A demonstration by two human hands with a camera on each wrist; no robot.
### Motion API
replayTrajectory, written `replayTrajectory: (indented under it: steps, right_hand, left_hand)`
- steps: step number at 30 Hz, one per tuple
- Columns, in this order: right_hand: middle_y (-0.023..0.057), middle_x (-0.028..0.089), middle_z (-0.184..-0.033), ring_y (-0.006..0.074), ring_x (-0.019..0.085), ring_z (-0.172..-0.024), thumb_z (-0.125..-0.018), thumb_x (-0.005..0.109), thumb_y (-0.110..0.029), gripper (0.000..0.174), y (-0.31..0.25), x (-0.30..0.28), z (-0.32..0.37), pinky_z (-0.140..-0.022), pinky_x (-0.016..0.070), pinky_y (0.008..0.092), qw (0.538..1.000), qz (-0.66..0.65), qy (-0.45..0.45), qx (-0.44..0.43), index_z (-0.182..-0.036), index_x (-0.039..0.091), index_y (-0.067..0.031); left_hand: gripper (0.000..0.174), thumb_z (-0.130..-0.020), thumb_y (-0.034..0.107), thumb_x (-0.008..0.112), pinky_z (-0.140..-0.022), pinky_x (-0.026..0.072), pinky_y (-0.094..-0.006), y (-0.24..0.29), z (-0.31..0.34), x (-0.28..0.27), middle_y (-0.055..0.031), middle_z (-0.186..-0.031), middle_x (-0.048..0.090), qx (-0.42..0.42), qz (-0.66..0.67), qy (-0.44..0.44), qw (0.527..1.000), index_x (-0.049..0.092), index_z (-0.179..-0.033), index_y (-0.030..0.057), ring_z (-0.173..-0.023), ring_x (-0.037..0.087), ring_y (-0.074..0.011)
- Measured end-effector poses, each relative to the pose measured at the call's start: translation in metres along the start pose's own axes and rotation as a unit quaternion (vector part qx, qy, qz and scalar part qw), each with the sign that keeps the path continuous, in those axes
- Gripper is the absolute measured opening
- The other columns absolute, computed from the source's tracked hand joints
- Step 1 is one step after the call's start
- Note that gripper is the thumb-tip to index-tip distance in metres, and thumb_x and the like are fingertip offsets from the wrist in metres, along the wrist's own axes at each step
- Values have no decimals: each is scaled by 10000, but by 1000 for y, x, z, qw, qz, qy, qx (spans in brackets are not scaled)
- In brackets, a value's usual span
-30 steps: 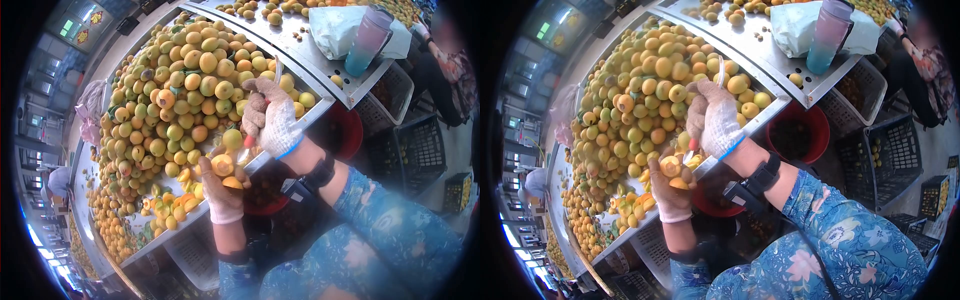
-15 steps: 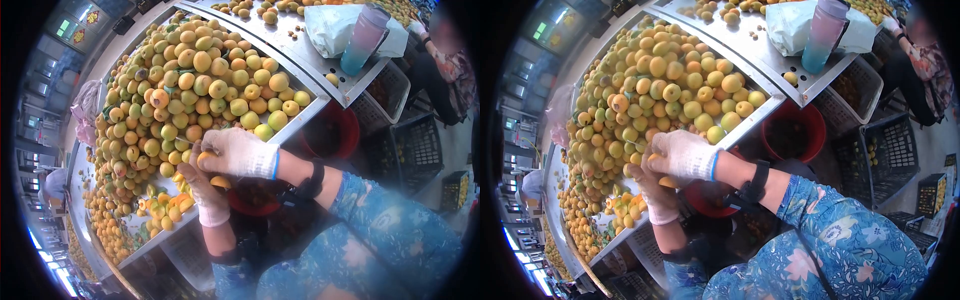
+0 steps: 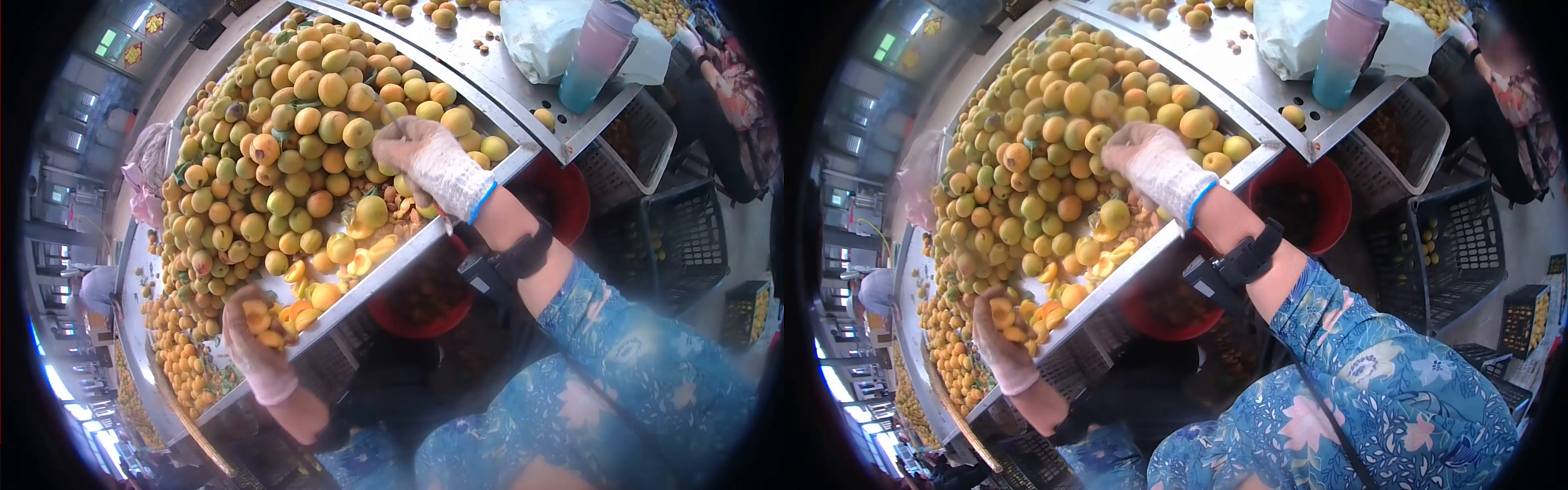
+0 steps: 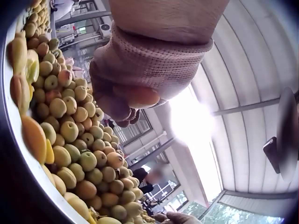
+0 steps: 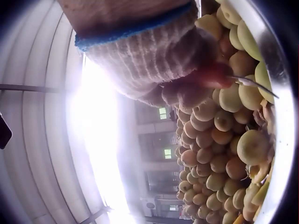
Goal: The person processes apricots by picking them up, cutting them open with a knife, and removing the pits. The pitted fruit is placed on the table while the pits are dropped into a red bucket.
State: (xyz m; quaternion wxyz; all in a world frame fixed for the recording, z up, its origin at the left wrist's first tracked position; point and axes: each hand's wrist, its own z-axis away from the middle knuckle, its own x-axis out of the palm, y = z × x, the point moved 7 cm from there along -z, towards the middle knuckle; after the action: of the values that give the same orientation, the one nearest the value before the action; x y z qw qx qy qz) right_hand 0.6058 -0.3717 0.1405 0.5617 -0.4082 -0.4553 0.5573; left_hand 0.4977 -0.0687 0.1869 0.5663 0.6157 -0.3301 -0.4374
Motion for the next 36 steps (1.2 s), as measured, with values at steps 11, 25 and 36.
replayTrajectory:
  steps: [11, 25, 36]
  right_hand:
    - [46, 517, -726, 133, 493, -442, -957, 561, -228, 280, 7, -15, 0, -340, 455, 309, 935, -353, 30, 18, -1210, 536, -108]
    - [6, 523, -686, 94, 433, -415, -902, 621, -310, 258, 14, -20, -5, -339, 366, 268, 978, -195, -14, 70, -1058, 584, -108]
    - [20, 580, -755, 108, 535, -550, -880, 636, -303, 260, 15, -11, -12, -504, 477, 283, 993, -107, -44, 23, -993, 607, -71]
  left_hand:
    - [442, -903, 468, 555, -842, 497, -441, 0, 23, -33, -210, -1007, 673, 52, -719, -140, 678, 661, -1130, 104, -957, 636, -375]
    - [263, -835, 261, 647, -794, 511, -384, -44, -71, 165, -142, -919, 700, 124, -648, -250, 709, 708, -1039, 107, -865, 668, -308]
    - [378, -903, 470, 564, -818, 508, -421, -20, -59, 142, -134, -994, 687, 141, -669, -100, 723, 693, -974, 123, -933, 655, -312]
